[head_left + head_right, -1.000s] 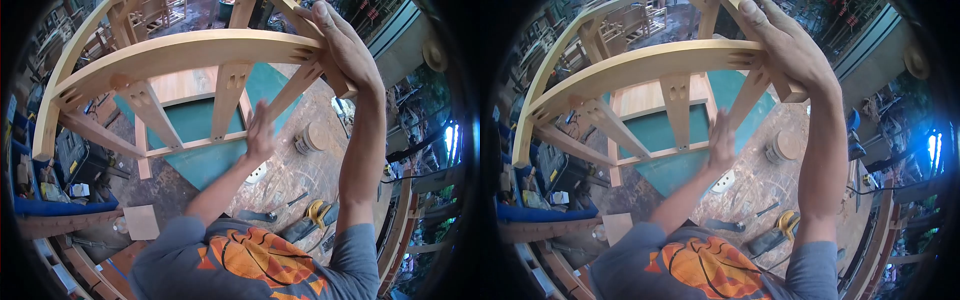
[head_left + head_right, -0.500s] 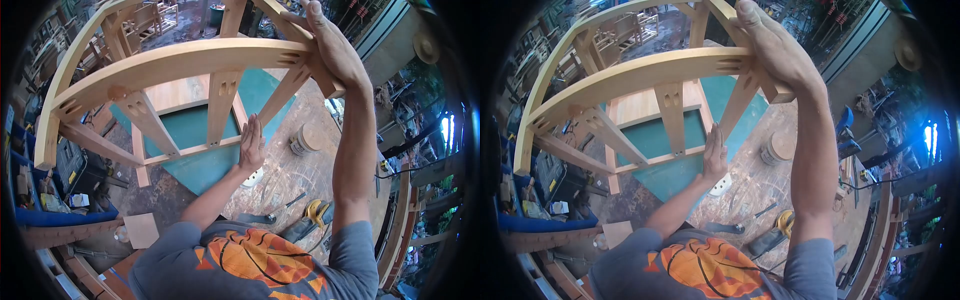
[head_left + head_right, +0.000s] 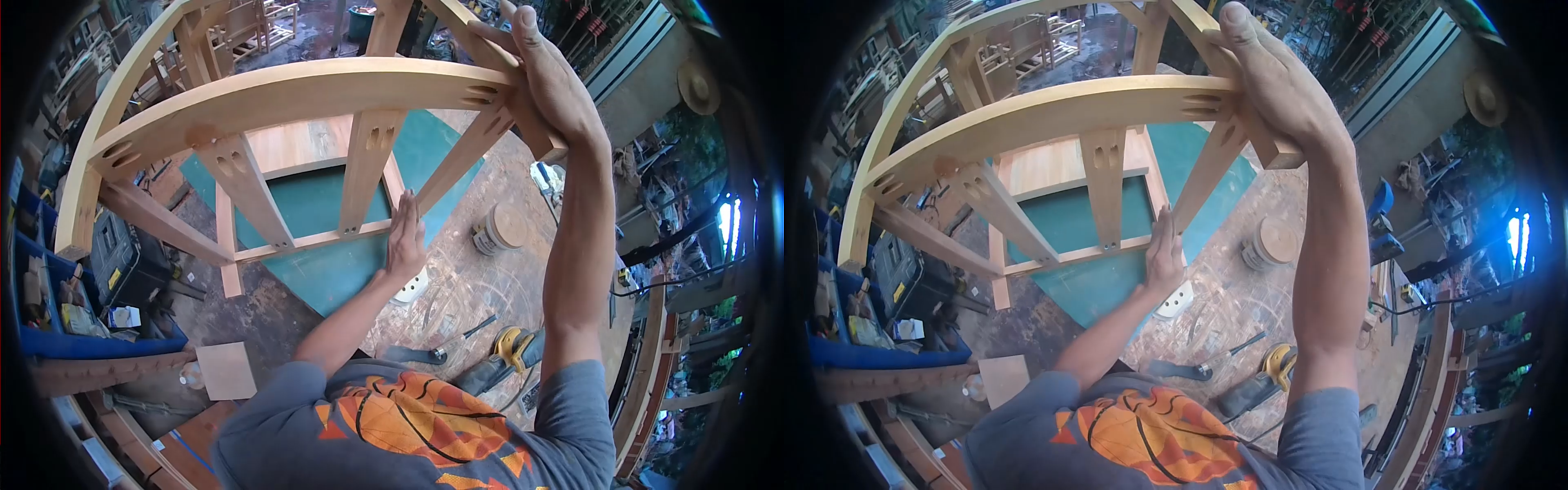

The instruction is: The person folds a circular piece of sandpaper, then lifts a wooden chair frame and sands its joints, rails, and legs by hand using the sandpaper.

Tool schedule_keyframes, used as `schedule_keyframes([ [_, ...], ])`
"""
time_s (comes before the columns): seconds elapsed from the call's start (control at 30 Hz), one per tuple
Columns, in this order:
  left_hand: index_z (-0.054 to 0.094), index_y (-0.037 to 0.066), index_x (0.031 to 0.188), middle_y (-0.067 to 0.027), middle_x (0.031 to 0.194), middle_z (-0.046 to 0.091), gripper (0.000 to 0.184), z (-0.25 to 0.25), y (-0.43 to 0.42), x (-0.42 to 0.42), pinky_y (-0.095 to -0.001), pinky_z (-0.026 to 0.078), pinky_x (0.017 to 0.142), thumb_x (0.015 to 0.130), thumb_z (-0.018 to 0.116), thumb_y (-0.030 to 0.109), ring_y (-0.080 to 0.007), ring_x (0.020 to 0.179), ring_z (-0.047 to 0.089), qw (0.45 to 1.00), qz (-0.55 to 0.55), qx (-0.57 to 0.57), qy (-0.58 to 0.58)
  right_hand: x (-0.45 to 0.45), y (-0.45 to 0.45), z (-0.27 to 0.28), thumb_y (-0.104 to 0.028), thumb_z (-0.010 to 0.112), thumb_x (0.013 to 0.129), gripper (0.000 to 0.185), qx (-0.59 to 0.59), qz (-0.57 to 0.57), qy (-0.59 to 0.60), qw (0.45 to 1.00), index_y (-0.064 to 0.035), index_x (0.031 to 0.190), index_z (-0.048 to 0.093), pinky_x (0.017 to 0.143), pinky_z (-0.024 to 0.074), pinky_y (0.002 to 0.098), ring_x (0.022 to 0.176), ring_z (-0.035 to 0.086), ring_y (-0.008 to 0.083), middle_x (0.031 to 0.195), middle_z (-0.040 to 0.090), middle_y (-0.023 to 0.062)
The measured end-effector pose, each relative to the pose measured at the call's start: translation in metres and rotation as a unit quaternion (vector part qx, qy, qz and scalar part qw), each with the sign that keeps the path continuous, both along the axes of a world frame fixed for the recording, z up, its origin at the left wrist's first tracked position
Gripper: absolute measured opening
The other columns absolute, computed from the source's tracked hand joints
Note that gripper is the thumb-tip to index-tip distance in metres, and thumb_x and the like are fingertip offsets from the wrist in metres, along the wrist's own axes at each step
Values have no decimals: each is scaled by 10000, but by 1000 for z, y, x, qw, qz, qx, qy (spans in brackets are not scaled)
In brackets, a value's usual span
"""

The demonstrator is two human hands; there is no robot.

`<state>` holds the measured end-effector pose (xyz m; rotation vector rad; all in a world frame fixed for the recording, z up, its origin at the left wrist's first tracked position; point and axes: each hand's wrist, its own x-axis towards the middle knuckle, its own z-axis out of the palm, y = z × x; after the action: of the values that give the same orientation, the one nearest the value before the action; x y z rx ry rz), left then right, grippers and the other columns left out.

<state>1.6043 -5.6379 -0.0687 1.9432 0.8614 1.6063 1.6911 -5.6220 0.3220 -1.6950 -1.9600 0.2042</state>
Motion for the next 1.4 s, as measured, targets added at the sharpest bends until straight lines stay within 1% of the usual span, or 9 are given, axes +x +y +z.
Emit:
schedule_keyframes([
  [0.27, 321, -87, 1563, -335, 1590, 356, 659, 179, 30, 14, -503, 336, 1227, 943, 545, -80, -495, 1470, 371, 978, -9, 188, -95, 3, 1, -5, -727, 148, 1038, 938, 23, -10, 43, 999, 8, 1523, 471, 1277, 187, 420, 1543, 314, 304, 1582, 471, 195],
  [0.57, 262, -35, 1608, -270, 1630, 343, 648, 13, 0, 11, -468, 317, 1245, 1007, 501, -5, -435, 1504, 350, 999, 1, -31, -35, -8, -6, -1, -806, 112, 981, 1061, 37, 1, 51, 998, 38, 1456, 545, 1277, 180, 434, 1551, 294, 327, 1599, 443, 205],
  [0.73, 348, -67, 1554, -351, 1574, 365, 704, 176, 18, 11, -521, 338, 1222, 890, 578, -114, -513, 1472, 353, 981, -23, 147, -123, -30, -27, 11, -801, 101, 985, 1065, -9, -13, 40, 999, 44, 1441, 561, 1283, 155, 433, 1569, 246, 333, 1630, 393, 204],
  [1.0, 265, -36, 1603, -239, 1645, 335, 604, -18, -10, 8, -463, 318, 1243, 1050, 484, 74, -416, 1526, 316, 988, -9, -150, -44, -28, -19, 1, -843, 153, 954, 1073, 43, 0, 79, 996, 13, 1574, 339, 1240, 274, 439, 1512, 363, 341, 1610, 429, 195],
  [1.1, 283, -30, 1601, -237, 1631, 365, 588, -23, -23, 4, -494, 317, 1231, 1058, 467, 101, -402, 1526, 327, 970, -3, -237, -51, 15, 3, -17, -877, 189, 923, 1119, -54, 250, 257, 932, -27, 1650, 149, 1184, 385, 441, 1476, 420, 347, 1588, 465, 191],
  [1.17, 309, -42, 1590, -233, 1595, 426, 611, -31, -16, 8, -531, 331, 1186, 1033, 506, 114, -446, 1437, 435, 985, 71, -150, 46, -20, -20, -9, -873, 192, 927, 1102, 25, 34, 105, 994, -52, 1659, 127, 1196, 372, 446, 1474, 422, 346, 1594, 456, 191],
  [1.23, 322, -51, 1581, -233, 1571, 457, 638, -11, -26, -5, -547, 332, 1164, 1006, 538, 120, -461, 1367, 479, 965, 57, -213, 139, 11, 7, -25, -771, 491, 954, 1037, 20, 92, 260, 961, 8, 1610, 297, 1130, 454, 349, 1406, 507, 281, 1528, 530, 190],
  [1.27, 334, -61, 1572, -232, 1547, 489, 666, -2, -28, -16, -563, 332, 1142, 979, 571, 126, -477, 1297, 522, 933, 49, -274, 229, 18, 13, -23, -842, 273, 957, 1056, 6, 47, 183, 982, -19, 1619, 296, 1158, 417, 348, 1402, 506, 264, 1533, 541, 141],
  [1.4, 409, -75, 1531, -264, 1432, 587, 655, -24, -18, -17, -534, 443, 1034, 939, 594, 134, -479, 1202, 570, 955, 53, -204, 211, 12, 11, -22, -838, 294, 969, 1074, 67, 17, 157, 985, 91, 1462, 512, 1198, 319, 394, 1433, 466, 341, 1492, 535, 272],
])
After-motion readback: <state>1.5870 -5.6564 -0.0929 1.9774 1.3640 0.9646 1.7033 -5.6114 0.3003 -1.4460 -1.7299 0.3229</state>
